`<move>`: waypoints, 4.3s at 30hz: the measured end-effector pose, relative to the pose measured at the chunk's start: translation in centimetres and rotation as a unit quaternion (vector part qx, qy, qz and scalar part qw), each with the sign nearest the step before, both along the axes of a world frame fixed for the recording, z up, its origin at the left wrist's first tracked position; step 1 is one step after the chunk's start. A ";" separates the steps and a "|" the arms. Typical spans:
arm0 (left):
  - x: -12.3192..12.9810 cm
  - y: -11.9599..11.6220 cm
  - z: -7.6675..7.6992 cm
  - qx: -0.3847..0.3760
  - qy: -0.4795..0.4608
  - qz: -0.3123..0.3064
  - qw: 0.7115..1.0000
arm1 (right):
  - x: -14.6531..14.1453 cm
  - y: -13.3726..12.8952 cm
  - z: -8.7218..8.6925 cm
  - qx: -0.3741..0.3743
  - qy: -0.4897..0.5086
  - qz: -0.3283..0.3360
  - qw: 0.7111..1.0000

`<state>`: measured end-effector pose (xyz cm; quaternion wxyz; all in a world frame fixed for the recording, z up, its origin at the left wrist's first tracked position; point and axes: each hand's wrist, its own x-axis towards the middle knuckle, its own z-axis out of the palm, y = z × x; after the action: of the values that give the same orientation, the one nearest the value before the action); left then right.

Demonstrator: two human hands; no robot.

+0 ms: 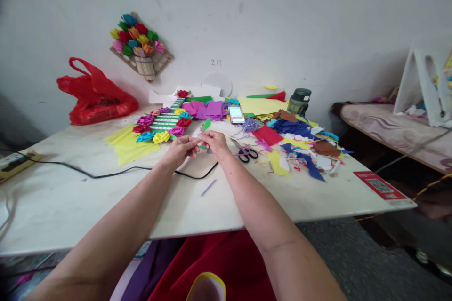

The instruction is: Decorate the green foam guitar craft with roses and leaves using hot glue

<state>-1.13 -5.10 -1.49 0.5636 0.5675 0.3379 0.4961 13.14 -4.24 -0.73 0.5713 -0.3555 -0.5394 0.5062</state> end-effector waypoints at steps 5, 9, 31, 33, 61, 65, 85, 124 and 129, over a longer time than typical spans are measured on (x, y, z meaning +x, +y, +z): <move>0.0 -0.1 0.2 -0.004 -0.006 -0.007 1.000 | 0.0 0.1 -0.2 -0.015 0.008 0.008 1.000; 0.1 -0.4 0.5 -0.014 -0.012 -0.019 1.000 | 0.0 0.3 -0.4 -0.013 0.011 0.013 1.000; 0.2 -0.5 0.5 -0.003 0.008 0.016 1.000 | 0.0 0.0 -0.1 -0.009 0.001 0.000 1.000; 0.2 -0.5 0.5 -0.005 0.002 0.011 1.000 | 0.1 0.0 0.0 -0.014 0.002 0.007 1.000; 0.3 -0.3 0.4 -0.004 0.026 0.005 1.000 | 0.1 0.3 -0.3 -0.014 -0.001 -0.014 1.000; 0.3 -0.3 0.2 0.001 0.029 0.031 0.999 | 0.0 0.3 -0.3 -0.013 0.001 -0.015 1.000; 0.1 -0.3 0.3 -0.022 0.002 -0.019 1.000 | 0.0 0.3 -0.3 -0.001 -0.012 -0.017 1.000; 0.2 -0.2 0.3 0.052 0.046 0.048 0.996 | 0.0 0.5 -0.5 -0.011 -0.036 -0.040 0.998; 0.2 -0.4 0.4 0.031 0.031 0.022 0.999 | 0.0 0.3 -0.4 -0.012 -0.030 -0.029 0.999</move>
<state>-0.95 -5.47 -1.04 0.5237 0.5923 0.3522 0.5009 13.14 -3.93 -1.14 0.5647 -0.3928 -0.5397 0.4854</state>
